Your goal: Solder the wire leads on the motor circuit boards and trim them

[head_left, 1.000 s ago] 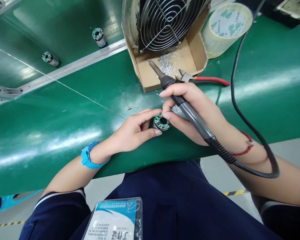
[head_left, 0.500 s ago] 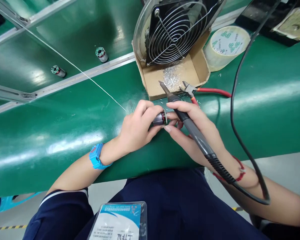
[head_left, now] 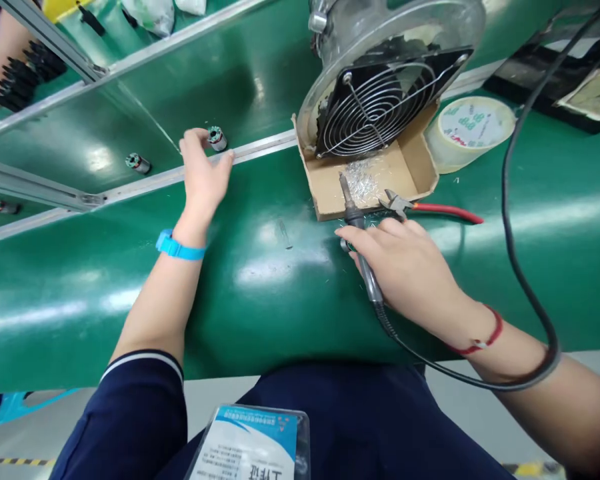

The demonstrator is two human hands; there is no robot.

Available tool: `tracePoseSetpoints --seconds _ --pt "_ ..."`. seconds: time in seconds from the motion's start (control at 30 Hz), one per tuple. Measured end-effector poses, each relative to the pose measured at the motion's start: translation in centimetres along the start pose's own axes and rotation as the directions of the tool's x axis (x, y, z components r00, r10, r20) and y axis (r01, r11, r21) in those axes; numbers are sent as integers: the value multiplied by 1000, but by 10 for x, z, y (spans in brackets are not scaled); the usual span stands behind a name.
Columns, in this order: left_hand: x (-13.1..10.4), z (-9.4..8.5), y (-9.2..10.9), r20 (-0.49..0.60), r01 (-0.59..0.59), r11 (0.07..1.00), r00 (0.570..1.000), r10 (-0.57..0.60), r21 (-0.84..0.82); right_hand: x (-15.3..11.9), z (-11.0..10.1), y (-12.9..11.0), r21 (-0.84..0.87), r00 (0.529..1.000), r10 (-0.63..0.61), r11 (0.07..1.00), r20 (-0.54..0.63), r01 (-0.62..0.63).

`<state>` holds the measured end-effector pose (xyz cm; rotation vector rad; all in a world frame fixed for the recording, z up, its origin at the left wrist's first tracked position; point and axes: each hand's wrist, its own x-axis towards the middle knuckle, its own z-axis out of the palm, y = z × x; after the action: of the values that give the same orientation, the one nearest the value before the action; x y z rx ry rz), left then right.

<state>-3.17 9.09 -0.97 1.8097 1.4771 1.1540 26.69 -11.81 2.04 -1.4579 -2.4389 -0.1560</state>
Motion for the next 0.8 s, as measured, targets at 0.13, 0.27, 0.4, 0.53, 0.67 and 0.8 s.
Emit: tracePoseSetpoints --seconds 0.13,0.27,0.4,0.53,0.67,0.8 --pt "65 -4 -44 -191 255 952 956 -222 171 7 -7 -6 -119 997 -69 990 15 70" --pt "54 1 -30 -78 160 973 986 -148 167 3 -16 -5 -83 996 -64 995 -61 59" --pt "-10 13 5 199 8 993 979 -31 115 -9 -19 5 191 966 84 981 -244 -38" --pt "-72 24 35 346 -46 998 938 25 52 -24 -13 12 563 869 403 805 -287 -187" --pt "-110 26 59 290 248 897 946 -143 -366 -42 -3 16 806 744 651 517 -151 -289" --pt "-132 33 81 304 418 736 906 -295 -532 -54 -1 18 900 710 695 372 -109 -226"
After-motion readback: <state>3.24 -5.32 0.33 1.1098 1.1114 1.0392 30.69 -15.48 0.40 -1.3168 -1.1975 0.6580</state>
